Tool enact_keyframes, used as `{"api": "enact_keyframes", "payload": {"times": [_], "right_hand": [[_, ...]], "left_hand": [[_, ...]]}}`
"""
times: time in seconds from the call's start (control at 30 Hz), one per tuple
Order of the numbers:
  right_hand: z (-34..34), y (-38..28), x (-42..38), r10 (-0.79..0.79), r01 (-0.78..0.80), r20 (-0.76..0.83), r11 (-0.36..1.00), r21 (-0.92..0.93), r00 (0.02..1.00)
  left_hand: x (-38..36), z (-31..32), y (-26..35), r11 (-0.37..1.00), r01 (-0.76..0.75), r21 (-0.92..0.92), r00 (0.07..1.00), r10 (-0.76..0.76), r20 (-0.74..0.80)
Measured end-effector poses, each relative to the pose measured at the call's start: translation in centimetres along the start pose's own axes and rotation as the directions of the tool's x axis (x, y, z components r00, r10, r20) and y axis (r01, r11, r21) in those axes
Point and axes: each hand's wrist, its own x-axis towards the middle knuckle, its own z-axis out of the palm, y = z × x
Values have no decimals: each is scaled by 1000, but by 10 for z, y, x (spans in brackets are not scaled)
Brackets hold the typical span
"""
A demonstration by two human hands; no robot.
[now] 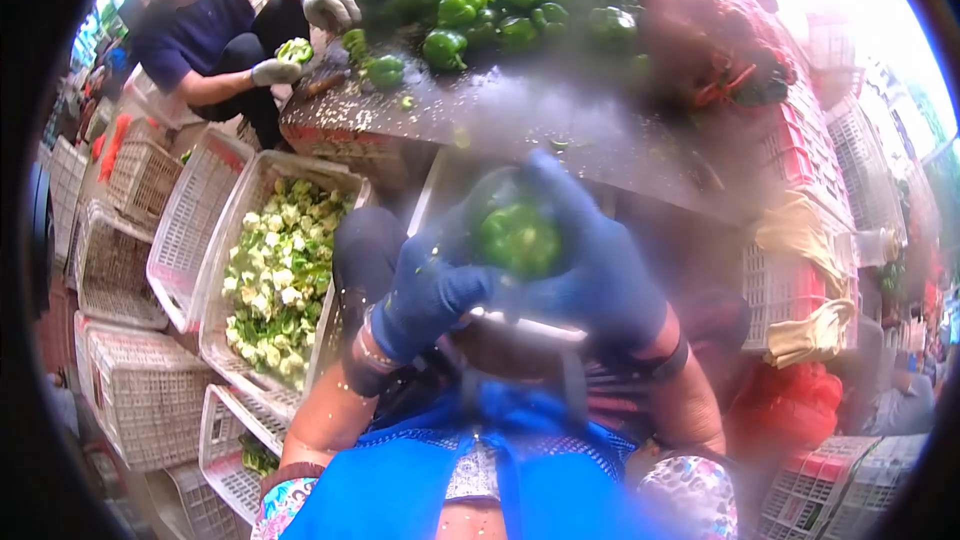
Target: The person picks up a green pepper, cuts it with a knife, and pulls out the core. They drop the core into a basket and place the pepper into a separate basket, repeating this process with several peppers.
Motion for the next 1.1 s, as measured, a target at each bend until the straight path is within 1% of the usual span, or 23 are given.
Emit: {"api": "enact_keyframes", "payload": {"times": [0.03,0.1,0.13,0.17,0.2,0.27,0.3,0.4,0.43,0.5,0.6,0.63,0.67,0.7,0.77,0.83,0.87,0.9,0.93,0.97,1.0,1.07,1.1], "right_hand": [[11,-6,0,84,-71,-41,963,261,996],[21,16,-12,141,-59,-162,902,429,977],[31,39,-20,100,-32,-210,952,304,972],[32,50,-34,148,-102,-236,976,194,960],[39,40,-39,197,-180,-267,980,89,943],[33,39,-46,304,-262,-126,926,271,944],[28,42,-47,337,-299,-50,885,356,940],[12,51,-47,328,-323,28,907,271,944],[9,45,-45,378,-378,71,859,344,923],[6,51,-44,356,-372,120,822,431,927],[-1,74,-56,386,-405,161,712,574,908],[-3,80,-61,367,-385,152,731,563,918],[-5,86,-65,347,-366,143,749,552,927],[-7,86,-63,284,-305,118,826,474,952],[-17,85,-59,323,-330,119,743,583,939],[-35,80,-57,444,-431,115,723,540,889],[-42,83,-57,433,-417,57,812,408,900],[-48,86,-56,421,-406,-2,876,261,907],[-49,91,-54,413,-384,-23,864,325,910],[-50,96,-52,405,-358,-44,850,387,913],[-50,98,-48,422,-362,-24,804,471,906],[-47,101,-43,445,-381,29,731,566,895],[-45,102,-41,445,-397,64,713,578,893]], "left_hand": [[2,1,3,998,28,-60,999,-25,46],[3,-5,-18,998,-4,68,1000,2,24],[3,-5,-23,992,-9,129,1000,7,17],[-2,-4,-21,970,58,236,998,-61,7],[-3,-8,-26,974,92,206,993,-106,55],[-4,-16,-36,975,164,148,971,-185,149],[-8,-16,-35,986,117,118,975,-136,173],[-8,-14,-20,970,154,188,962,-191,195],[-6,-17,-22,969,139,205,960,-183,213],[-4,-22,-29,964,118,236,952,-178,250],[-4,-30,-19,920,392,-7,877,-371,305],[-4,-29,-14,879,469,-85,846,-419,330],[-3,-29,-12,862,504,-51,819,-458,344],[-2,-32,-9,845,535,-12,789,-495,364],[2,-26,8,833,554,-2,776,-515,363],[9,-30,1,808,588,24,750,-556,357],[12,-36,-7,795,605,31,742,-578,341],[20,-46,-36,873,407,267,853,-468,231],[27,-55,-65,816,235,528,933,-342,113],[33,-58,-70,678,-16,735,986,-112,125],[41,-60,-73,427,-228,875,973,116,197],[48,-50,-86,644,-284,710,958,164,235],[48,-37,-78,630,-329,704,943,182,278]]}}
